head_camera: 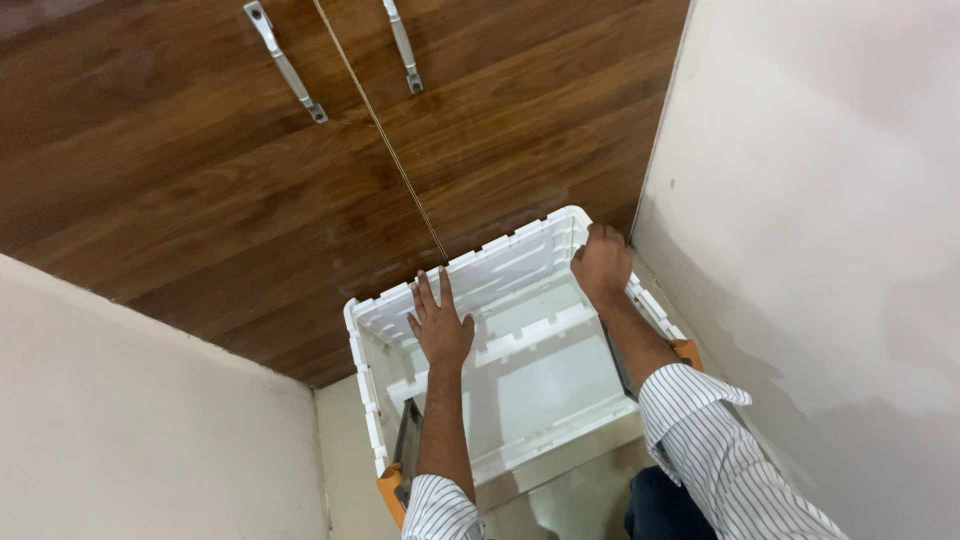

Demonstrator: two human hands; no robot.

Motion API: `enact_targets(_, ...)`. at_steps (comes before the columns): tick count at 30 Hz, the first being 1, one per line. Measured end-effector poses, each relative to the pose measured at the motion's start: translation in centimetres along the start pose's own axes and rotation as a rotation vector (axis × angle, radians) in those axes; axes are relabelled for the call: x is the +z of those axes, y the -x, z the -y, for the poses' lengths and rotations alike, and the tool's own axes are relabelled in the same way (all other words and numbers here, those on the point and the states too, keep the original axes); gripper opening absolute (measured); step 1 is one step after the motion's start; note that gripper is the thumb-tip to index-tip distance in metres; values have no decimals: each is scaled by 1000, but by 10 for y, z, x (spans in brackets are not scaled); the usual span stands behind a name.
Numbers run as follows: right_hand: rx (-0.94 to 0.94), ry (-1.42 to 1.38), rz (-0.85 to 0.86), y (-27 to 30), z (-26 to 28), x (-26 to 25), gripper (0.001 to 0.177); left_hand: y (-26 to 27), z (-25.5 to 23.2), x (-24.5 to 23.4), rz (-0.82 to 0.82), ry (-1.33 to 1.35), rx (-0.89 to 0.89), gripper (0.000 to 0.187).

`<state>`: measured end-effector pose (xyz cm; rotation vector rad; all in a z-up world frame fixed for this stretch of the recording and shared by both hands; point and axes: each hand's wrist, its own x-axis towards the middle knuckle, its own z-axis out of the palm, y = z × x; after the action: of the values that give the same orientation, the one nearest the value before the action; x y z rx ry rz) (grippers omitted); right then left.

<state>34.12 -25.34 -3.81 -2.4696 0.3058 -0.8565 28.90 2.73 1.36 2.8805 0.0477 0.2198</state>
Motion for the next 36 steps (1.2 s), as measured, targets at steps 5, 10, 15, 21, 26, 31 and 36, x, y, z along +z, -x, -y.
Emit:
enact_targets(5,-83,68,-29,5,-2,6,29,-2,0,3,19,32,3,117)
enact_targets(10,-39,71,34,-2,3,1,34,-1,6,7,15,65,10,111)
enact_targets(15,-159,207,65,6,30,-2,66,8,20,3,-168,92,-21,106)
enact_targets(21,-511,-115,260,39,91,12,71,36,45,-27,-283,17,-264,85)
enact_targets(26,-802,-52,553,46,146,22,89,44,68,-35,-303,-83,-361,99)
enact_targets(31,-724,39,696,48,170,31,96,46,82,-31,-280,-87,-360,101)
enact_targets(36,-683,17,669,49,166,35,96,44,75,-31,-255,-105,-411,97)
